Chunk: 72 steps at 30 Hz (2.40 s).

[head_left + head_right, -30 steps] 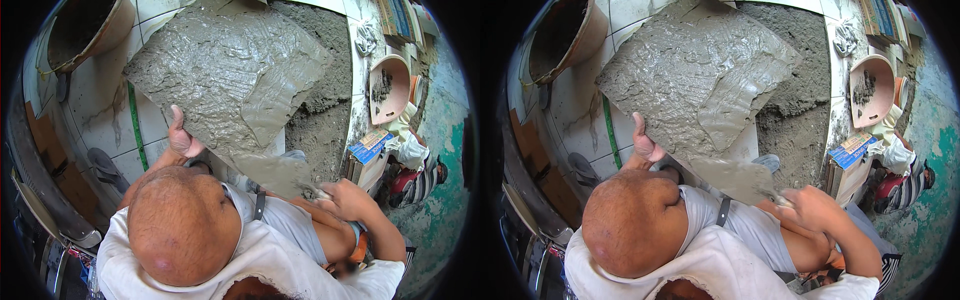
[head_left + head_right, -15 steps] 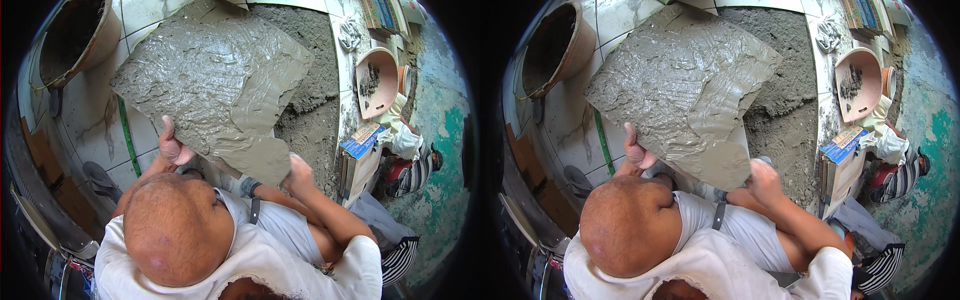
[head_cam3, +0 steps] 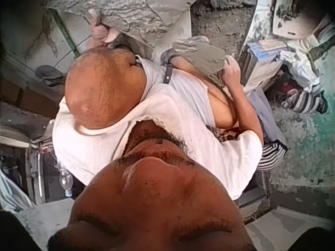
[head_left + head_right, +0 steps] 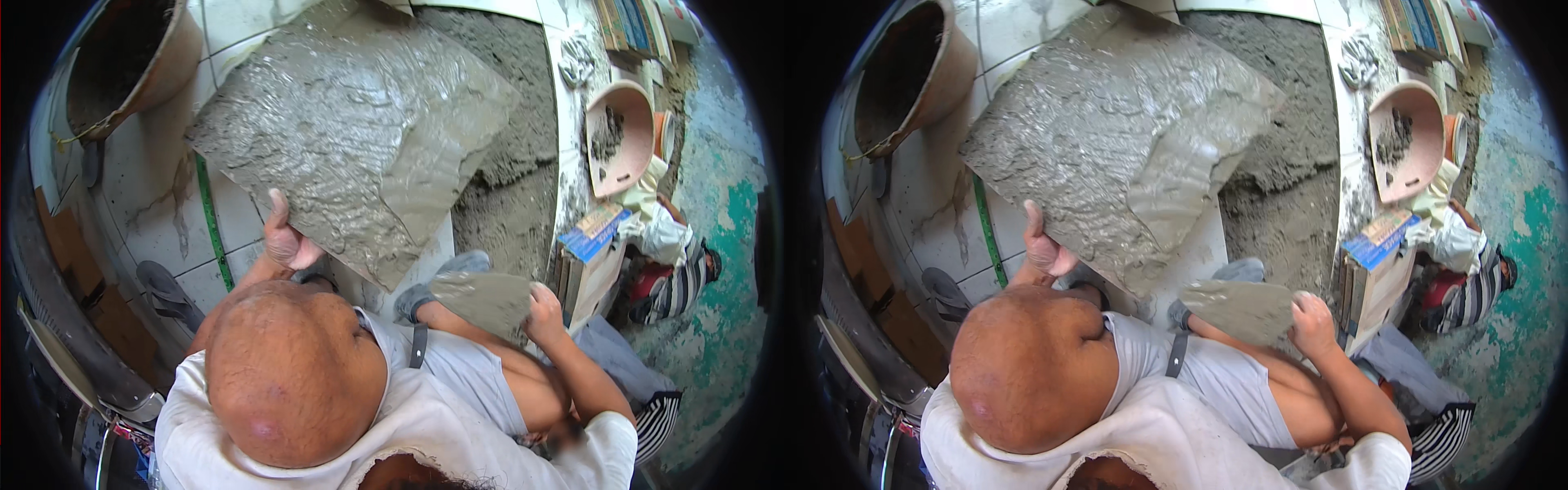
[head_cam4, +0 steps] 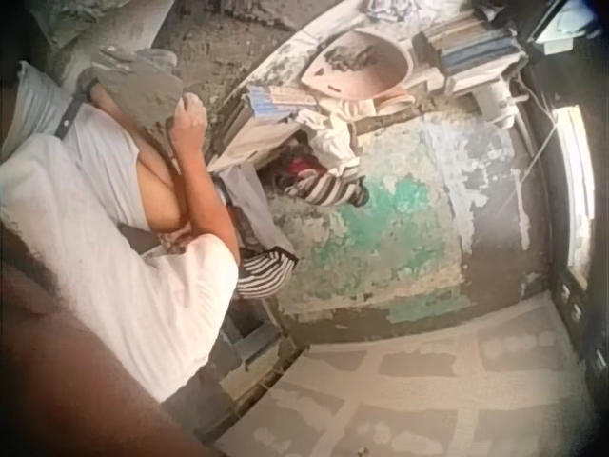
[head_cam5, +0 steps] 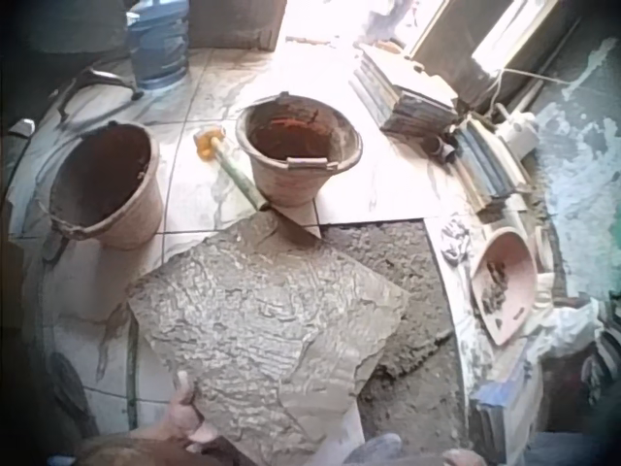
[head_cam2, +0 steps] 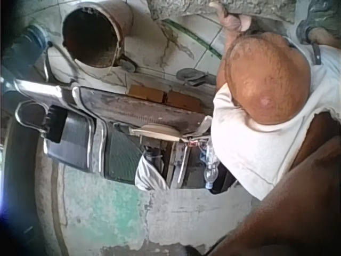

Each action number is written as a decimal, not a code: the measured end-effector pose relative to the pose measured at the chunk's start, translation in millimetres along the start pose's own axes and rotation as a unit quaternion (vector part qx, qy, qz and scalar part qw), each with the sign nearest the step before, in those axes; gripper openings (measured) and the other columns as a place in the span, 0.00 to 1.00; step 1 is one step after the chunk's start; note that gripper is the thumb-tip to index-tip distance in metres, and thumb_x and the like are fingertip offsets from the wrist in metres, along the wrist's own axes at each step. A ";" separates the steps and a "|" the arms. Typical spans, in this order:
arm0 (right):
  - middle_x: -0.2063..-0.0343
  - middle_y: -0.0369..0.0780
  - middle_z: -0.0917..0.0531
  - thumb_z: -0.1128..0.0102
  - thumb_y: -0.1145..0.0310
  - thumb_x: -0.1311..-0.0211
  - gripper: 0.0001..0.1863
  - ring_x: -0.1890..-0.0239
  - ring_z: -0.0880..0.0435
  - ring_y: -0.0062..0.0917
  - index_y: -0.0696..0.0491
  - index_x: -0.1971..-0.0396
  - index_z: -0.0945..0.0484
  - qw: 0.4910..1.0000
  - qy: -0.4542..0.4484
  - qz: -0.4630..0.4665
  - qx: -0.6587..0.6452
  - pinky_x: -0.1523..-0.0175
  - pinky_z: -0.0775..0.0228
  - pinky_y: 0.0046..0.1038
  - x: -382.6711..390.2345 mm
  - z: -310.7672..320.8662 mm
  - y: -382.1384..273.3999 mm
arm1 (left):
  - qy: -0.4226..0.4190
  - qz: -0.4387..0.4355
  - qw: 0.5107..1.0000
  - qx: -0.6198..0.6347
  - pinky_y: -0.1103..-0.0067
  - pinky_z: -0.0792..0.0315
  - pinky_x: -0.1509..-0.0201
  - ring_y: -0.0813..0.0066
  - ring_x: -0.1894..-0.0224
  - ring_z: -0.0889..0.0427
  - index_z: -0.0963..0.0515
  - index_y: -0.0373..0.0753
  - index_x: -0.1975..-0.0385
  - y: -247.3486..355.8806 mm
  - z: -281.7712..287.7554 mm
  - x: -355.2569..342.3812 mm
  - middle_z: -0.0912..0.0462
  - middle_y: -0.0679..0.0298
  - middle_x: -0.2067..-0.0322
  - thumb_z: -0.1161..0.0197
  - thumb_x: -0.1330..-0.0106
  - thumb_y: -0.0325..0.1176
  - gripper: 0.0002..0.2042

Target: The person spreads mortar onto the back of a tile using a trowel, places the tile onto the floor, and taps it into place with a mallet before wiping the surface with a cloth.

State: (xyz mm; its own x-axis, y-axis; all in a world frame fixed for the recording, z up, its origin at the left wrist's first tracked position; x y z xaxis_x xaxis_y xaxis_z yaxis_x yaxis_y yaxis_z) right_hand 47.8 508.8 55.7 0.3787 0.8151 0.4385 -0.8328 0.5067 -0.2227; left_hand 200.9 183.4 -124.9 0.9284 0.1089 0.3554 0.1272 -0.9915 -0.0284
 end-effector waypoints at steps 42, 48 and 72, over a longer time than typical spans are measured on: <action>0.61 0.48 0.17 0.39 0.55 0.36 0.20 0.58 0.18 0.40 0.58 0.60 0.21 0.928 0.369 -0.029 -0.049 0.52 0.27 0.37 -326.7 177.5 -3.2 | 0.032 0.011 0.999 0.005 0.55 0.41 0.30 0.54 0.36 0.30 0.36 0.35 0.35 14.2 24.5 9.8 0.28 0.52 0.38 0.37 0.36 0.46 0.33; 0.53 0.51 0.19 0.43 0.46 0.35 0.29 0.49 0.21 0.44 0.59 0.51 0.22 0.966 0.201 -0.147 -0.068 0.44 0.29 0.40 -353.5 113.0 55.3 | 0.043 -0.011 0.999 -0.024 0.56 0.39 0.30 0.53 0.37 0.29 0.35 0.34 0.36 19.5 29.3 17.3 0.27 0.51 0.39 0.38 0.36 0.46 0.32; 0.59 0.46 0.22 0.39 0.47 0.39 0.26 0.51 0.23 0.41 0.57 0.57 0.24 0.959 0.204 0.117 -0.157 0.46 0.29 0.38 -253.2 98.0 -6.2 | 0.165 -0.055 0.951 -0.256 0.57 0.34 0.33 0.52 0.40 0.26 0.36 0.33 0.36 41.4 -67.8 34.5 0.26 0.50 0.41 0.44 0.32 0.43 0.28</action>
State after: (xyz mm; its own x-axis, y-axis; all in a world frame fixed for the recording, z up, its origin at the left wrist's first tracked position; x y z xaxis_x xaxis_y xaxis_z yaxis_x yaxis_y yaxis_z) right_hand -82.5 271.7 31.4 0.3763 0.9263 -0.0175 -0.7759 0.3048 -0.5523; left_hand 214.6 141.2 -50.5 0.7487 0.2702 0.6053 -0.0471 -0.8891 0.4552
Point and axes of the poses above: each hand's wrist, its own x-axis away from the middle knuckle, its own z-axis out of the back of the hand, y = z × x, the point moved 8 cm from there along -x, towards the middle knuckle
